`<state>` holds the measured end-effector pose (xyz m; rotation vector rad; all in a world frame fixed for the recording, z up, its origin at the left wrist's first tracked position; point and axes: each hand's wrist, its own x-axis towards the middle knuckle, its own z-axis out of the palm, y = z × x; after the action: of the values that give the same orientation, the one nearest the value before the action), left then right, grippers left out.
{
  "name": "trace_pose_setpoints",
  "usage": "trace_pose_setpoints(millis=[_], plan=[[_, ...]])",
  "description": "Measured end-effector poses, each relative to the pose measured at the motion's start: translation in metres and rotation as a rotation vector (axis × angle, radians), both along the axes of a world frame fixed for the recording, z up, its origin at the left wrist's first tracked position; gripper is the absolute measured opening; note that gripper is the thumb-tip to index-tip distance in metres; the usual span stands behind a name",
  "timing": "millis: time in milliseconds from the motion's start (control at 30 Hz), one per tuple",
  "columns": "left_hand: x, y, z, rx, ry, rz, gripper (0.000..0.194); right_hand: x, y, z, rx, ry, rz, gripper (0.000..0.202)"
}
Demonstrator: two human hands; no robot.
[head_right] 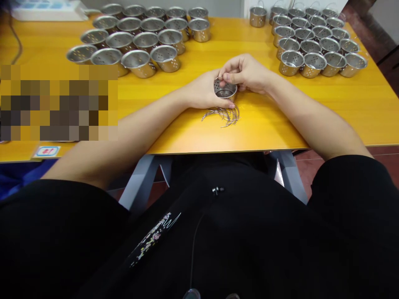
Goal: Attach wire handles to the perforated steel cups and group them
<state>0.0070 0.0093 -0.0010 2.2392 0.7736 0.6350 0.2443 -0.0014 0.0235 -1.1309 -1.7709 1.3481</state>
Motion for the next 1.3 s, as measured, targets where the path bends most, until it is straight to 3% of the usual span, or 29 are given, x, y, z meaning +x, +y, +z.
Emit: trace_pose_setpoints(millis=[167,367,567,700,900,1000,1133,1300], plan=[[-0.006,-0.004,0.010,0.006,0.089,0.055,0.082,0.005,-0.007,0.002,0.012,-0.012,-0.024,0.052],[-0.011,-0.018,0.024,-0.030,0.060,0.121,0.101,0.008,-0.016,-0.004,0.116,0.009,-0.140,0.058],[-0.013,-0.016,0.024,-0.055,0.023,0.146,0.098,-0.002,-0.025,-0.007,0.253,0.047,-0.164,0.039],[-0.016,-0.018,0.028,-0.066,-0.015,0.120,0.105,-0.007,-0.027,-0.007,0.366,0.027,-0.208,0.041],[-0.007,-0.026,0.026,-0.005,-0.020,0.228,0.114,-0.014,-0.022,-0.012,0.196,0.053,-0.260,0.050],[-0.001,-0.025,0.019,0.044,-0.084,0.260,0.108,-0.016,-0.024,-0.011,0.202,0.078,-0.324,0.045],[-0.002,-0.024,0.019,0.064,-0.117,0.261,0.098,-0.018,-0.027,-0.010,0.136,0.075,-0.300,0.052],[-0.011,-0.019,0.021,0.047,-0.024,0.218,0.107,-0.012,-0.024,-0.005,0.231,-0.002,-0.306,0.050]])
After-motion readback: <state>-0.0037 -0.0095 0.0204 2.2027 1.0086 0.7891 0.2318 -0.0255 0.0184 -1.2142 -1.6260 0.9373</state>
